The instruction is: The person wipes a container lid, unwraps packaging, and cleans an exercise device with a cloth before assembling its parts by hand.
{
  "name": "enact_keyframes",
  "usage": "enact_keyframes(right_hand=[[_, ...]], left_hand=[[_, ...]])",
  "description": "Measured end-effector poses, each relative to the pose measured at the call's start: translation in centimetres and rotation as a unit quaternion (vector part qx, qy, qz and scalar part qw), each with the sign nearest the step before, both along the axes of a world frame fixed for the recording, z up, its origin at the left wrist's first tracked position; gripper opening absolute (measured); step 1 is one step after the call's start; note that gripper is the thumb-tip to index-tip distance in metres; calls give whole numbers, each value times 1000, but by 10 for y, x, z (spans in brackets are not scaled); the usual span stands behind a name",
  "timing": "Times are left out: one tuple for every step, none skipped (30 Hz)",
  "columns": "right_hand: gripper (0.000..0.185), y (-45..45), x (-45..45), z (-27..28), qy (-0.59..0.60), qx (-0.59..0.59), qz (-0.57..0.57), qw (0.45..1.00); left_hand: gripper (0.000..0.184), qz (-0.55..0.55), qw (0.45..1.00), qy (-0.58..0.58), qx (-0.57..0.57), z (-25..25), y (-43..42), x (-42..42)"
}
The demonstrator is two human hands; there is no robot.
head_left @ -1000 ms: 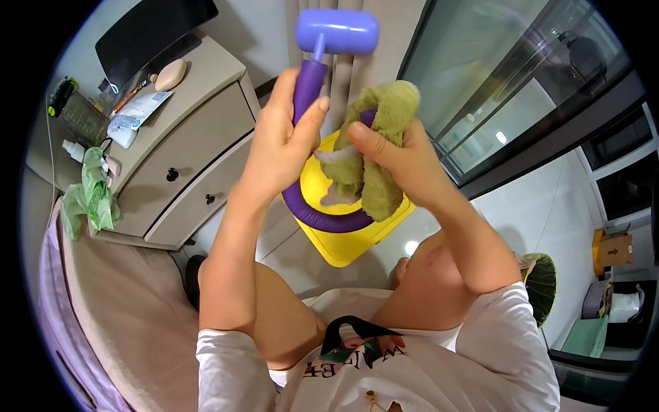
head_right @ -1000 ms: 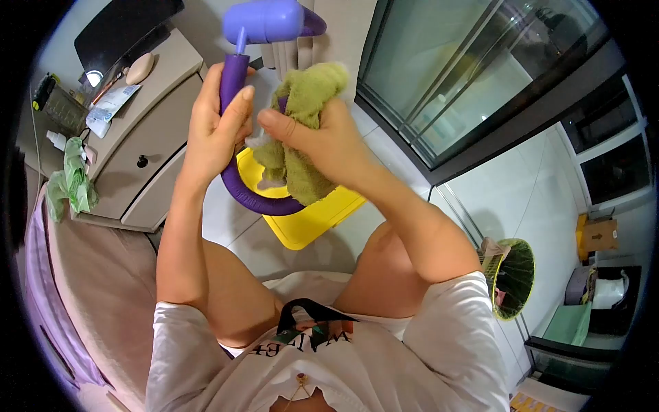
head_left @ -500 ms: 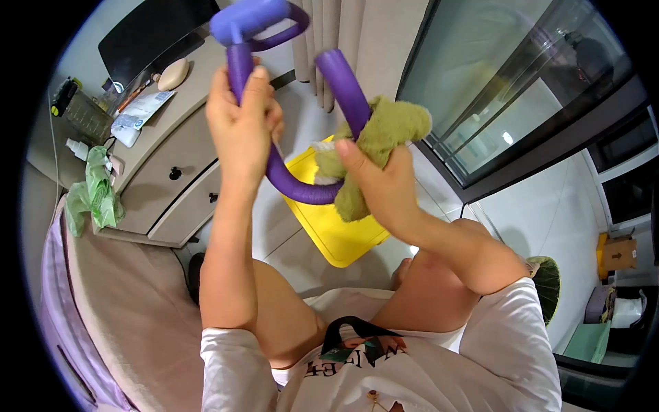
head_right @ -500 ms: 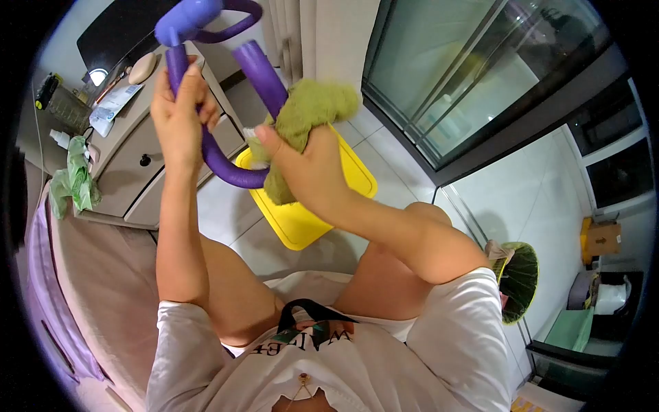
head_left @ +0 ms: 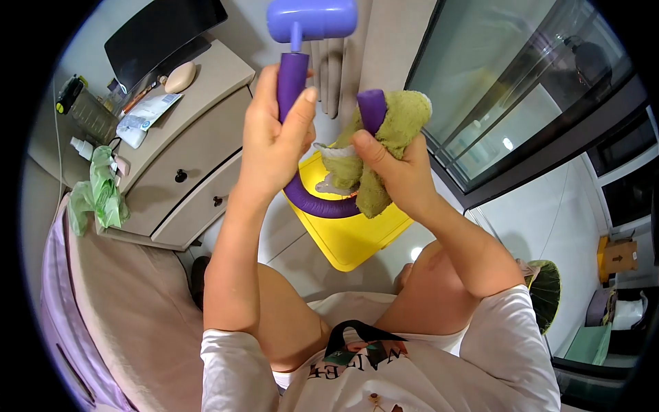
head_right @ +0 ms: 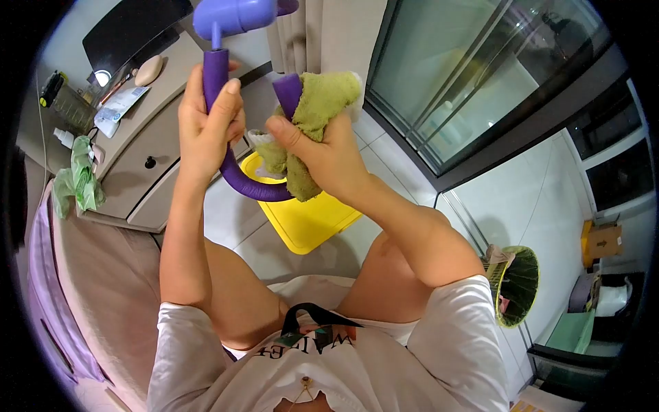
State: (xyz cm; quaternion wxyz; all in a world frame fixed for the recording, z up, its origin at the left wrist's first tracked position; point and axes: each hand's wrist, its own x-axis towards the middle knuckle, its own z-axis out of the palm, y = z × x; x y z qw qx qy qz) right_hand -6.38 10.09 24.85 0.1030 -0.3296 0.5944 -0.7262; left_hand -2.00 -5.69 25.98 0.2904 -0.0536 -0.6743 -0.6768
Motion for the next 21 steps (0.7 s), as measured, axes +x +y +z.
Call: enact_keyframes(right_hand=[[23, 2, -2, 2, -15, 4, 4, 1000], [24, 4, -4, 3, -29, 7, 8, 1000], [24, 4, -6, 5, -28, 6, 8, 1000], [24, 5, -7, 6, -36, -4, 12, 999], [24, 5, -8, 7, -43, -14, 15, 999], [24, 6, -8, 8, -41, -15, 16, 999], [24, 5, -8, 7, -47, -26, 10, 999], [24, 5, -8, 6, -53, -37, 5, 998], [24, 6, -9, 3, -51, -38, 7, 998], [24, 6, -9, 0, -22, -37, -19, 999], [24, 6, -9, -3, 7, -35, -44, 998], [24, 6, -9, -4, 9, -35, -42, 998], [27, 5, -8, -5, -29, -55, -38, 997], [30, 5, -9, -6, -66, -73, -34, 995], [30, 5, -11, -8, -64, -73, -32, 995], [36, 4, -16, -10, -87, -86, -55, 991], [43, 5, -20, -10, -111, -99, -77, 986], [43, 7, -24, -8, -109, -99, -76, 986], [51, 10, -28, -6, -124, -108, -63, 984], [60, 12, -32, -4, -139, -117, -50, 982], [69, 13, -33, 1, -105, -108, -62, 987]], left_hand=[[24, -15, 1000, -9, -14, 1, 2, 2], [23, -30, 999, -17, -27, 1, 4, 3], [23, -21, 998, -22, -52, -1, 6, 4], [23, -20, 998, -21, -53, -4, 8, 2], [22, 13, 995, 9, -99, -8, 10, 1], [22, 48, 987, 39, -146, -10, 11, 0], [23, 55, 990, 26, -127, -11, 12, 2], [23, 56, 990, 28, -129, -12, 13, 3], [24, 44, 995, 28, -91, -12, 15, 3], [25, 32, 998, 28, -51, -13, 16, 4], [25, 34, 998, 30, -52, -14, 16, 3], [26, 42, 996, 49, -68, -16, 16, 3], [27, 50, 993, 70, -84, -16, 17, 3], [27, 53, 993, 71, -83, -16, 17, 3], [26, 59, 992, 71, -82, -15, 18, 3], [26, 64, 992, 71, -81, -15, 19, 3], [26, 65, 992, 73, -80, -16, 19, 3], [26, 81, 991, 72, -74, -18, 18, 2], [25, 97, 990, 71, -69, -20, 18, 2], [25, 97, 990, 72, -69, -21, 17, 2], [25, 108, 987, 63, -102, -21, 16, 3]])
